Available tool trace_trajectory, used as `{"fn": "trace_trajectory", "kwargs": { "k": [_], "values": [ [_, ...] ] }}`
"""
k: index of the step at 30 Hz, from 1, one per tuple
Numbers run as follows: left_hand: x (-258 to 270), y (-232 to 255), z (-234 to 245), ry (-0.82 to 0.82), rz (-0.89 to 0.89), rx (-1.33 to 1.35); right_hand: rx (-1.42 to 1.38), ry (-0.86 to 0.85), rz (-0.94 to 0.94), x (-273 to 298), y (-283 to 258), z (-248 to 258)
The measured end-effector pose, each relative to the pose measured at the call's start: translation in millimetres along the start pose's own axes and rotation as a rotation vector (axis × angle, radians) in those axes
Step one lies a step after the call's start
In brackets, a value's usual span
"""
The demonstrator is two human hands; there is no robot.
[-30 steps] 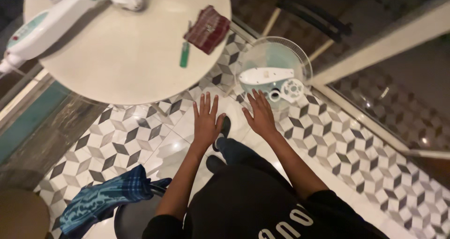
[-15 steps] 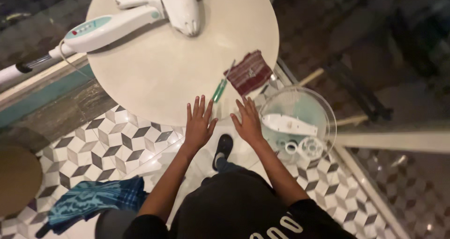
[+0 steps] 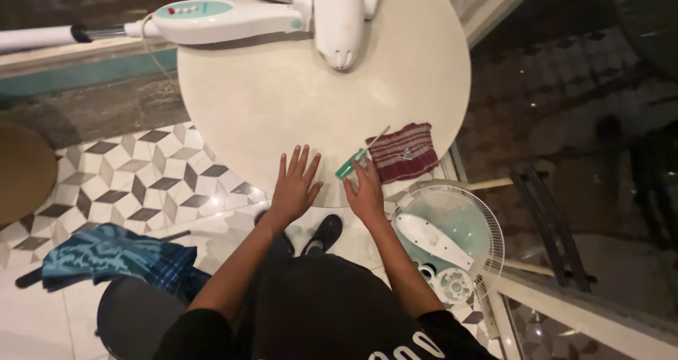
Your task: The person disassembles a handheld garment steamer and a small fan on a round table. They use a screwdriver to remove screws from the steamer's base and the fan's motor housing, then separate the components and wipe the table with a cloth.
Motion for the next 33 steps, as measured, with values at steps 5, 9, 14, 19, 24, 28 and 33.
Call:
{"fn": "trace_trajectory", "kwargs": {
  "k": [5, 9, 14, 19, 24, 28, 33],
  "values": [
    [-6, -17, -3, 0.000, 0.018, -0.016, -0.039, -0.023, -0.073, -8, 5, -9],
    [-23, -32, -6, -0.029, -0.004, -0.047, -0.001, 0.025, -0.060, -18, 9, -15],
    [-53, -58, -3, -0.109, -0.028, -0.039, 0.086, 0.035, -0.098, -39, 13, -29],
    [-91, -103, 2, -0.162, -0.056, -0.040, 0.172, 0.060, -0.161, -66, 9, -49],
    [-120, -160, 9, -0.202, -0.111, -0.016, 0.341, 0.078, -0.230, -87, -5, -64],
    [-143, -197, 20, -0.254, -0.220, -0.019, 0.390, 0.100, -0.338, -97, -24, -70],
    [-154, -216, 24, -0.282, -0.337, -0.019, 0.503, 0.147, -0.387, -112, -50, -82]
  ]
}}
Point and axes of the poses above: each hand's wrist, its own x-axis away from the middle knuckle, its own z-axis out of the back of the hand, y = z × x, the point moved 1 cm from there along -x, towards the middle knuckle, and after that the axes turned 12 degrees about z, right-handed, at the moved point
